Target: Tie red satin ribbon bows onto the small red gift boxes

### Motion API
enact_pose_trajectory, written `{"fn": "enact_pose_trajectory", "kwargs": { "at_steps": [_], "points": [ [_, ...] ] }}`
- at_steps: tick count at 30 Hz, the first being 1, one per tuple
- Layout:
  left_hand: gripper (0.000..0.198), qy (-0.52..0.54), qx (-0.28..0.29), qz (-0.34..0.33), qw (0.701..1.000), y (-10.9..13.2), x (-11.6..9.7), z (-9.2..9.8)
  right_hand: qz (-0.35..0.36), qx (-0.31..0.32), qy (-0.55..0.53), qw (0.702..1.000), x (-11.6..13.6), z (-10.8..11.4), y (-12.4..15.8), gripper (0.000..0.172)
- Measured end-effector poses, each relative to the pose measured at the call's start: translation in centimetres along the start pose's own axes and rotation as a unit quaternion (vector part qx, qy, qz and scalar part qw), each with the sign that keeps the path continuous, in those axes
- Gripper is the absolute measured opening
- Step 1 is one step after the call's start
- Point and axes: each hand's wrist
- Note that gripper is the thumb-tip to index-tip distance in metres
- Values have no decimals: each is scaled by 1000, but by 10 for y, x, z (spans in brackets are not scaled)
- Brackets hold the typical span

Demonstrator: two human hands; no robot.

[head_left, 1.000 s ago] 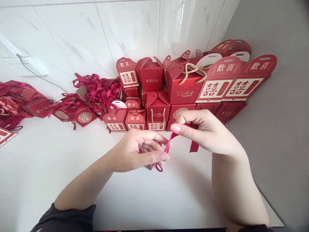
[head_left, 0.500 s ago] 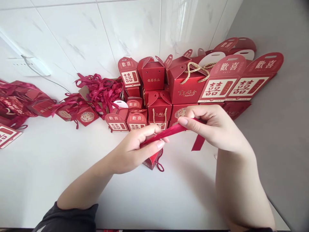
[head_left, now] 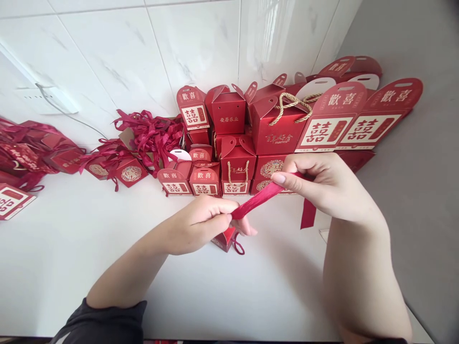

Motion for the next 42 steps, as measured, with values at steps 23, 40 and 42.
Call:
{"fn": "enact_pose_trajectory", "kwargs": {
  "at_steps": [23,40,42],
  "points": [
    [31,184,-73,0,980,-9,3,32,42,-87,237,967,-24,35,10,17],
    [36,-252,-199,-126,939,-11,2,16,234,151,-187,942,6,-29,-6,20],
    [32,-308,-218,-126,918,-3,-2,12,190,72,-177,963,1,-31,-7,21]
  ]
}}
Point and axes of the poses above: each hand's wrist, its own y-axis away from the middle knuckle, its own z-axis out of the back of the hand, x = y × z, and after that the axes turned 6 degrees about y, right-handed
